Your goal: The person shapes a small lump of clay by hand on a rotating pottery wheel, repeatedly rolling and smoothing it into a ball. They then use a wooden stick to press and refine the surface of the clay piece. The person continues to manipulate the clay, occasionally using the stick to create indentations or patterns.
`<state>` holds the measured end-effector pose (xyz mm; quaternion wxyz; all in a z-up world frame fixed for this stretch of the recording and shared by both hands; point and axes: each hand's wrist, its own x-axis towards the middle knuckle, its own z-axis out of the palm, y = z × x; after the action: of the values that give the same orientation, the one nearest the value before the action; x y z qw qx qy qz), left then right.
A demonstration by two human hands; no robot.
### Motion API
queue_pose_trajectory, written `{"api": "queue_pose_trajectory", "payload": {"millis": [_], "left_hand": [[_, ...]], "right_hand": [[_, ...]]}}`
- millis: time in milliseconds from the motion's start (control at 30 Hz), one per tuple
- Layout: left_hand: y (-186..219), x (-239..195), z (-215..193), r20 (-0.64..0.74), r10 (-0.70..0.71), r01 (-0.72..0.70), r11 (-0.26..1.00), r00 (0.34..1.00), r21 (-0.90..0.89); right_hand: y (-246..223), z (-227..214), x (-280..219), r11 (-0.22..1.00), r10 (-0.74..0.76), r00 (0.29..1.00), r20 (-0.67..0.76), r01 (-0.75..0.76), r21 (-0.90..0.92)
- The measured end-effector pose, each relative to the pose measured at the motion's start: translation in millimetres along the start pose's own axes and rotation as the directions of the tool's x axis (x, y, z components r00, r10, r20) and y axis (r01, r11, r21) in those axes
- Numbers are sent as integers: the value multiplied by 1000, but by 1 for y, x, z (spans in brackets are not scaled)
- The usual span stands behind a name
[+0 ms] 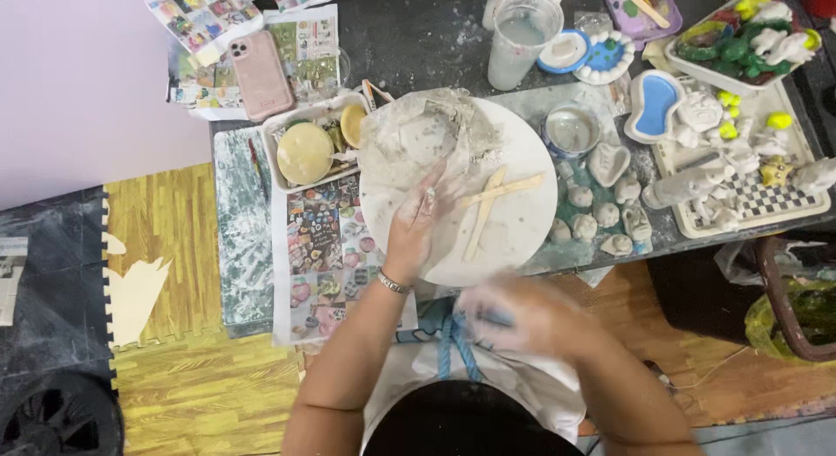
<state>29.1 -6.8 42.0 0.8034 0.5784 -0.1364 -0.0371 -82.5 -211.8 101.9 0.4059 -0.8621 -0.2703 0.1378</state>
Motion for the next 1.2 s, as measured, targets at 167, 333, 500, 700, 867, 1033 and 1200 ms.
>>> {"api": "queue_pose_trajectory", "payload": {"millis": [167, 333, 500, 700, 867, 1033, 1200], "left_hand": [[-22, -6, 23, 83, -44, 57, 985, 996, -166], [-32, 3, 44, 125, 113, -103, 991, 986, -80], [-16, 5, 44, 80, 88, -80, 991, 993, -107], [-34, 5, 41, 112, -112, 127, 983, 987, -131], [-49, 4, 35, 248, 29, 19, 982, 968, -188], [-65, -9, 34, 210, -91, 135, 969, 974, -206], [-58, 3, 37, 184, -155, 207, 929, 971, -307]], "right_hand": [[32, 6, 90, 970, 175, 683, -709, 4, 243], [48, 27, 132, 887, 94, 701, -707, 264, 380], [46, 34, 125, 884, -116, 764, -634, 370, 284], [72, 49, 131, 928, 91, 644, -760, 222, 299], [75, 43, 134, 951, 3, 468, -884, 273, 147], [81, 56, 126, 898, 217, 350, -911, 293, 327], [81, 39, 131, 833, 405, 260, -877, 290, 471]]}}
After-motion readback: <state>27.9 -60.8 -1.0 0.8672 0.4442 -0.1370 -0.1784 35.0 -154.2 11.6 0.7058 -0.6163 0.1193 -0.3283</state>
